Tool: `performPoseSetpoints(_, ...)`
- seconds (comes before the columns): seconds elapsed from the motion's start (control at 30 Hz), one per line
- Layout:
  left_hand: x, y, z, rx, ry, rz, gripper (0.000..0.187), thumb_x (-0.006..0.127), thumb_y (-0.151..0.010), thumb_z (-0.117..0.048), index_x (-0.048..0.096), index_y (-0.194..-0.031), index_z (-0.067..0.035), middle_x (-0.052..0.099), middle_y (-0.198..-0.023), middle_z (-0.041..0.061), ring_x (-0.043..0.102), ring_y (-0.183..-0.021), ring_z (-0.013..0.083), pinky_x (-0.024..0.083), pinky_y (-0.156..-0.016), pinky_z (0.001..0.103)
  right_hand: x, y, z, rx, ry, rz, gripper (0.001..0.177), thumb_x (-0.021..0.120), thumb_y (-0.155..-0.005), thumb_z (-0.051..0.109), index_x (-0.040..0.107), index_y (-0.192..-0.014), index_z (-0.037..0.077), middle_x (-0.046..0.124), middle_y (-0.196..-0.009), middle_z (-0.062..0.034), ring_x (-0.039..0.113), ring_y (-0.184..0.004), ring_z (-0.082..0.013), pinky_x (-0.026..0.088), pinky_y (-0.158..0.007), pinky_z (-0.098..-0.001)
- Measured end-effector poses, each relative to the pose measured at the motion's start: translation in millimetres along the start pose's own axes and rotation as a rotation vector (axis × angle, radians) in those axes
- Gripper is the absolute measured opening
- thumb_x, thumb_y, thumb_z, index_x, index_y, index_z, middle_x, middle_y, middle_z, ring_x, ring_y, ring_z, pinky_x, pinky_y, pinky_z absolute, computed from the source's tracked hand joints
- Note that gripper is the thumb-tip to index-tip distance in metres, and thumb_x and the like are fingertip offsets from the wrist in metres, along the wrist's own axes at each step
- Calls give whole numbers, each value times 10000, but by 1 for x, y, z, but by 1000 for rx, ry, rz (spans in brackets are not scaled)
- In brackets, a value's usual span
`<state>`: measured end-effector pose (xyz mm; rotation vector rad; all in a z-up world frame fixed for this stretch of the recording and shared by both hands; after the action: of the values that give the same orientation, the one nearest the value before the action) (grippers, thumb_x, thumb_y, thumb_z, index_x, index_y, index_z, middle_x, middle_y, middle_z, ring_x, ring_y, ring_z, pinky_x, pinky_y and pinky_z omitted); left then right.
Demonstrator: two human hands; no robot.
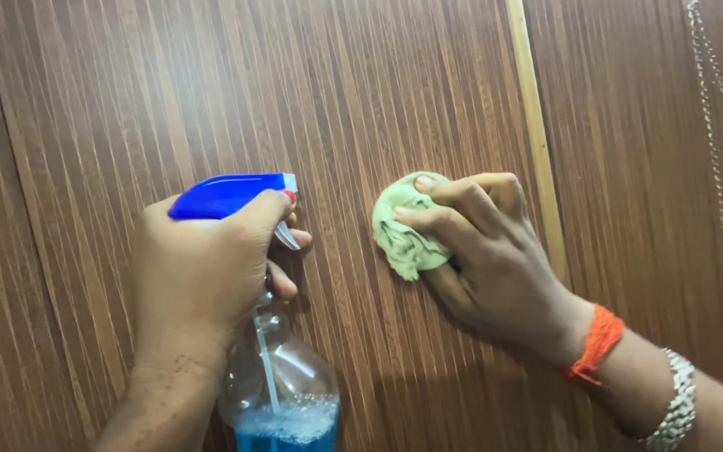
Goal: The person cleans the surface of a wooden cabinet by spraying a liquid from a blue bottle and rubbing the area with a light green cloth.
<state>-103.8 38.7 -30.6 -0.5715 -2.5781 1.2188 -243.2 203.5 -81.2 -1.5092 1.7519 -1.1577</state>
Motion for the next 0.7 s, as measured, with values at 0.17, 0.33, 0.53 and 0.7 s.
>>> performPoseSetpoints(0.17, -2, 5, -4, 18, 16, -6, 199, 695, -791, -198, 750, -805, -6, 762, -636, 101, 622, -365, 160, 470, -334, 294, -2, 0, -20, -181, 27, 126, 297, 744, -861, 143, 675, -1148, 111, 625, -1216, -77, 513, -1136, -268, 438, -1031, -411)
performPoseSetpoints(0.33, 1, 5, -7, 121, 69, 11, 197, 694, -817, -170, 744, -809, 20, 750, -674, 115, 609, -383, 158, 459, -331, 290, -14, -9, -39, -200, -10, 62, 300, 734, -794, 107, 722, -1093, 129, 619, -1168, -52, 507, -1113, -271, 486, -992, -418)
performPoseSetpoints(0.53, 4, 0, -4, 157, 200, 14, 163, 700, -801, -122, 736, -808, 37, 745, -704, 107, 687, -455, 134, 484, -330, 285, -17, -17, -63, 132, 60, -169, 264, 698, -875, 47, 678, -1131, 109, 579, -1193, -57, 485, -1141, -292, 462, -1018, -422)
performPoseSetpoints(0.7, -2, 4, 10, 120, 118, -5, 179, 675, -814, -126, 753, -828, 35, 755, -698, 143, 615, -392, 188, 451, -330, 280, -8, 11, -42, 136, 22, -103, 236, 718, -854, 93, 648, -1079, 93, 545, -1110, -79, 464, -1110, -290, 438, -979, -436)
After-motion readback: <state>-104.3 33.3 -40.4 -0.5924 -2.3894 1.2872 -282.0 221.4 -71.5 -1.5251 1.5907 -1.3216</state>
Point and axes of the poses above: each hand's wrist, its own y-axis away from the middle knuckle, its own x-axis out of the palm, z = x × y, the point moved 8 cm from there along -y, towards the middle knuckle
